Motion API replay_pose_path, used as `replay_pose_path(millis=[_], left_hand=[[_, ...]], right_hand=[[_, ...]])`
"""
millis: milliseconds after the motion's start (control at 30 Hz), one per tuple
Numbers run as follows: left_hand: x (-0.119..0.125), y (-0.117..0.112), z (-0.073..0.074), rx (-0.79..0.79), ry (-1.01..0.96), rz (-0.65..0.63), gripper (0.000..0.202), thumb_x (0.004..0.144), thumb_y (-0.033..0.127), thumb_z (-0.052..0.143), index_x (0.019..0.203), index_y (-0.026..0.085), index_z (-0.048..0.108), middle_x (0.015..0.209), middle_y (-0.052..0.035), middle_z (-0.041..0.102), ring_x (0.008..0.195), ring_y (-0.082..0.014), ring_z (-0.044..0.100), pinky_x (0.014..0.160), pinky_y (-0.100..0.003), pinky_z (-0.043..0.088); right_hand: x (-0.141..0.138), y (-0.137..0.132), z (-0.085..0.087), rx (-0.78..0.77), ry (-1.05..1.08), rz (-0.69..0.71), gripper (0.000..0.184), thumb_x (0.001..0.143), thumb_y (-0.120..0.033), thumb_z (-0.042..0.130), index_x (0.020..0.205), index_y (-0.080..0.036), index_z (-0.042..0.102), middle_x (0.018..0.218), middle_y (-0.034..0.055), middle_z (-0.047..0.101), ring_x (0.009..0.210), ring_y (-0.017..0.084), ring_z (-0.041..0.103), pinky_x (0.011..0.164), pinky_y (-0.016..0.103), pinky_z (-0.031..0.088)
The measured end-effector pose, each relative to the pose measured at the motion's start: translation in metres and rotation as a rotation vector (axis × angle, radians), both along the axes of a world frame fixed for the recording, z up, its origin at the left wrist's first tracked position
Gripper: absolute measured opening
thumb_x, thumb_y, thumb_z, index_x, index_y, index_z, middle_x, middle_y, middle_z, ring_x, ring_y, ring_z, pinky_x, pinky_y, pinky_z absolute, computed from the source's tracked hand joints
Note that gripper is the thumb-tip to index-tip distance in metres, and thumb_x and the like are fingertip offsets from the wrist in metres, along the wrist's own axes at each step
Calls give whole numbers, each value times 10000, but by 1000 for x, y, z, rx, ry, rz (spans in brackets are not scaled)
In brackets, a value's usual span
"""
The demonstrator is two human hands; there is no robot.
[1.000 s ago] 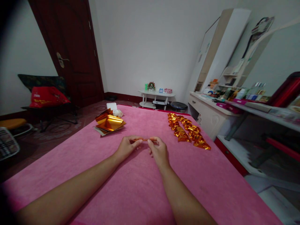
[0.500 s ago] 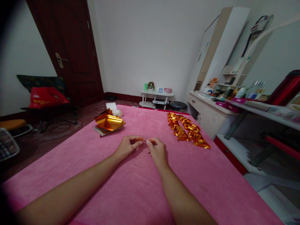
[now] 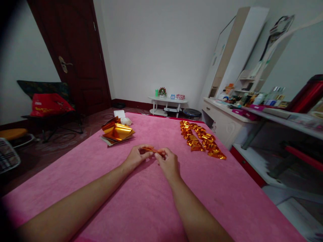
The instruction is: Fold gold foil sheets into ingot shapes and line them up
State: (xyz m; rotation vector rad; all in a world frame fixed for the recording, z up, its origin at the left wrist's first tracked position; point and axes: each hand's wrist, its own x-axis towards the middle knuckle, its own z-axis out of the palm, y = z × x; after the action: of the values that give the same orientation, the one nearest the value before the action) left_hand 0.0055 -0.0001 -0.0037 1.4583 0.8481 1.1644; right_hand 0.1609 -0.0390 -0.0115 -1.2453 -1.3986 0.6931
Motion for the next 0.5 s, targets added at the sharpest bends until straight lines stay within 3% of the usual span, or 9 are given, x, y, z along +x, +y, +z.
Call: replay_pose_path(millis=[300, 500], left_hand=[[2, -2, 6, -45, -66, 39, 285, 603, 247, 725, 837, 109, 637, 742, -43, 678, 601, -123, 591, 558, -213, 450], [3, -3, 7, -27, -123, 49, 235, 556, 182, 719, 771, 123, 646, 758, -52, 694, 674, -148, 612, 624, -233, 467]], right_hand=[[-2, 0, 0, 38, -52, 9, 116, 786, -289, 577, 848, -192, 595, 649, -28, 598, 529, 116, 574, 510, 222, 467], [-4, -1, 0, 30, -44, 11, 150, 777, -285, 575, 894, -192, 591, 696, -17, 621, 559, 124, 595, 528, 233, 486]])
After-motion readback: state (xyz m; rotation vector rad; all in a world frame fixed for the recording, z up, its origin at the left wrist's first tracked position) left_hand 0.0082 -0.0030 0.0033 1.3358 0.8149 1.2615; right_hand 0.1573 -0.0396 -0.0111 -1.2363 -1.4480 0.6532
